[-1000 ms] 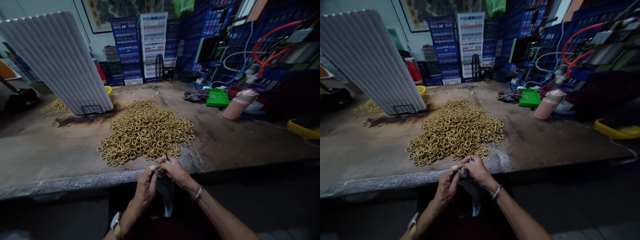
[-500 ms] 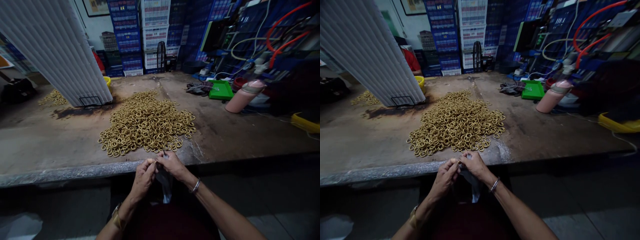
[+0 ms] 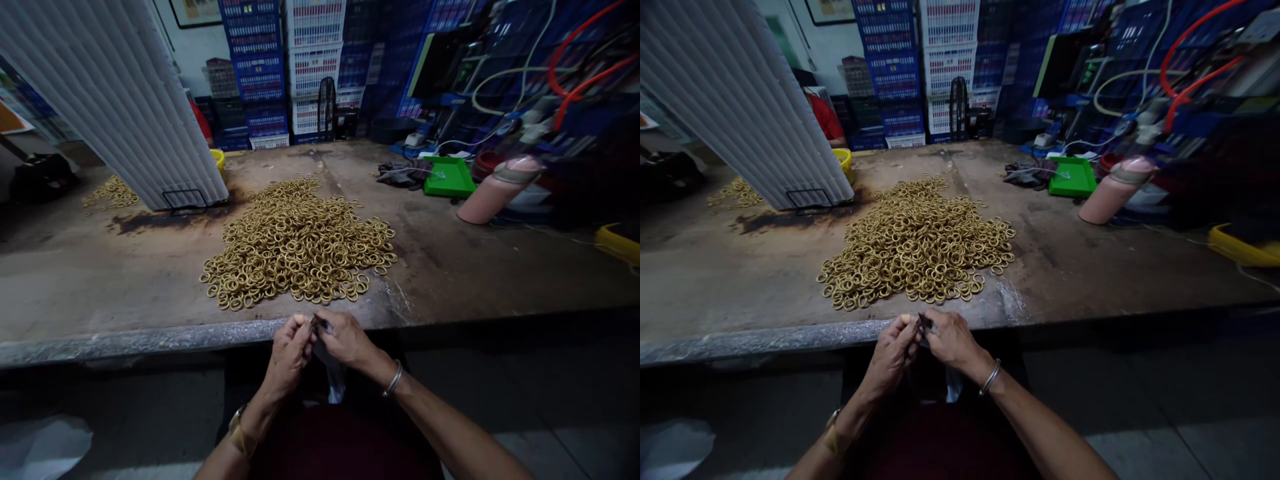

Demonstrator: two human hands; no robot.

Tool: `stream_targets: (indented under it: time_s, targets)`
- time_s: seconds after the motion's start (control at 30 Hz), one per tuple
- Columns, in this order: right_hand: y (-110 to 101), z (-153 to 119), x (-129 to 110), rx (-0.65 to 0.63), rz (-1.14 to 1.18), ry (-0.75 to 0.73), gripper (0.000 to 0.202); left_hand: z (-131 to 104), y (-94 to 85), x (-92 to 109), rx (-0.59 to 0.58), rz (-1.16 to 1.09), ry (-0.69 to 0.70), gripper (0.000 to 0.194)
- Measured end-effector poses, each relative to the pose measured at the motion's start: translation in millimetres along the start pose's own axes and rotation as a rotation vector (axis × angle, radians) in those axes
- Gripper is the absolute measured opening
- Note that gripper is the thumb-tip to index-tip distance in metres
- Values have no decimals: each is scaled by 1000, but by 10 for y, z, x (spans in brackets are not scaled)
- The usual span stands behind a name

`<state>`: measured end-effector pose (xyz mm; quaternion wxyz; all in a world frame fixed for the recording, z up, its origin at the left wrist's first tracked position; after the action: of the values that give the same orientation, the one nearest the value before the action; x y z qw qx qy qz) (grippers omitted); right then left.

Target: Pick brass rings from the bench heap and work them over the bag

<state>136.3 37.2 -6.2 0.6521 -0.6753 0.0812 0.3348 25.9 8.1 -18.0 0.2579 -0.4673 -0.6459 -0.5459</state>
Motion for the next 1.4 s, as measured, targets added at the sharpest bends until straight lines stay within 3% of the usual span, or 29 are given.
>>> stream_targets:
  time_s: [0.17,0.3,0.47,0.63,0.73,1.03,1.23,1.4]
  targets:
    - [61,-39,-54,-102,-163,-74,13,-12,-24,11,30,102,59,29]
    - [50,-5,28,-143,-253,-12,18,-87,-7,10,18,76,16,28]
    - [-51,112,150,-9,-358,82,19,-137,48,-3,-43,-191,-84,22]
    - [-134,287,152,147,-367,126,22,-83,-3,-56,-20,-341,-96,24]
    - [-128,367,102,135,-381,76,22,-65,-43,-71,-5,-407,-107,20]
    - [-49,418,134,61,-459,114,19,-21,-96,-99,-2,-627,-232,21]
    - [-90,354,167,133,-212,49,16,89,-147,7,68,-377,-43,22]
    - [-161,210,-22,-49,218,-45,17,148,-170,158,136,27,112,35]
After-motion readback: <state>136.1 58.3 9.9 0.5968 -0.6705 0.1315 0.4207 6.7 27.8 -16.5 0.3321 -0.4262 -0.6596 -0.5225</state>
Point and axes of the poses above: each hand's wrist, its own z-axis towards the middle knuckle, its own y-axis out of the palm, x = y × z, the point moved 5 cm from there along z, towards the middle knuckle, and after that the axes turned 11 degrees about -z, right-handed, at the moved point
